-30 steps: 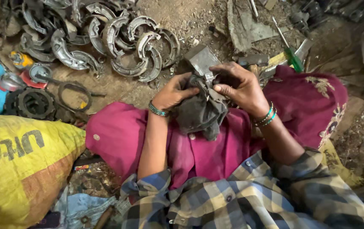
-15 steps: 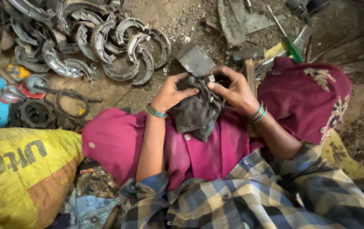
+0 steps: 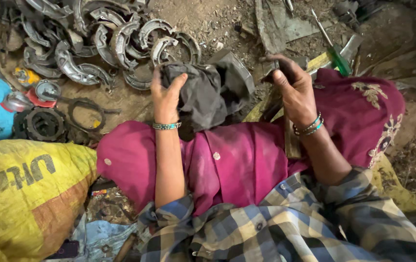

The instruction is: The person sits on the ground in a scrapyard and hammers curved metal brake shoe castings against a heavy anvil block, repositioning each piece by hand and occasionally wiping it with a cloth before setting it aside with the processed pile.

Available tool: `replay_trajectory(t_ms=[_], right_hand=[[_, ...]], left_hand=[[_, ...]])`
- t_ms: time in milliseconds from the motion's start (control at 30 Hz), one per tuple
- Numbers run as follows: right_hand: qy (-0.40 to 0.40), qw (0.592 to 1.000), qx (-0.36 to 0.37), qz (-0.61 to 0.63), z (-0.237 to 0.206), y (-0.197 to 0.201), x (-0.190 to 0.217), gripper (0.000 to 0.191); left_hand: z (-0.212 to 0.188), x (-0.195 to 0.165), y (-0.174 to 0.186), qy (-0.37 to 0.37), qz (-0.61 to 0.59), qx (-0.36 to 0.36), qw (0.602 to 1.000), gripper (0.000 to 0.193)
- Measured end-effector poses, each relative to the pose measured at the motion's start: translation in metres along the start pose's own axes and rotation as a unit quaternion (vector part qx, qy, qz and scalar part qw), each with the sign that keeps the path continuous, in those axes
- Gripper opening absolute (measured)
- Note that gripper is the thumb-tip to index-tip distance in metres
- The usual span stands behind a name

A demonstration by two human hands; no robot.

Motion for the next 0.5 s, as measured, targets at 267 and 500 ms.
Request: replay_trajectory(t_ms=[267,500], right_hand=[[0.015,0.978,0.115,-0.171,-0.006,-0.022,-0.020,0.032],[0.017,0.981,0.080,-0.175,-0.004,-0.014,-0.028,0.030]], left_hand=[[-0.017,-0.014,-0.038,-0.015,0.112,0.143,0.983,0.029],[-0.035,-0.031,-0.067,-0.061,0.098,0.327,0.938,0.075]])
Point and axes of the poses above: each hand's wrist, its own z-axis towards the middle knuckle, its own y-axis out of the back of the hand, x = y × z, the point moved 6 cm from there along z, towards the middle knuckle, and after that the axes turned 2 degrees about x, right-handed, at the moved point
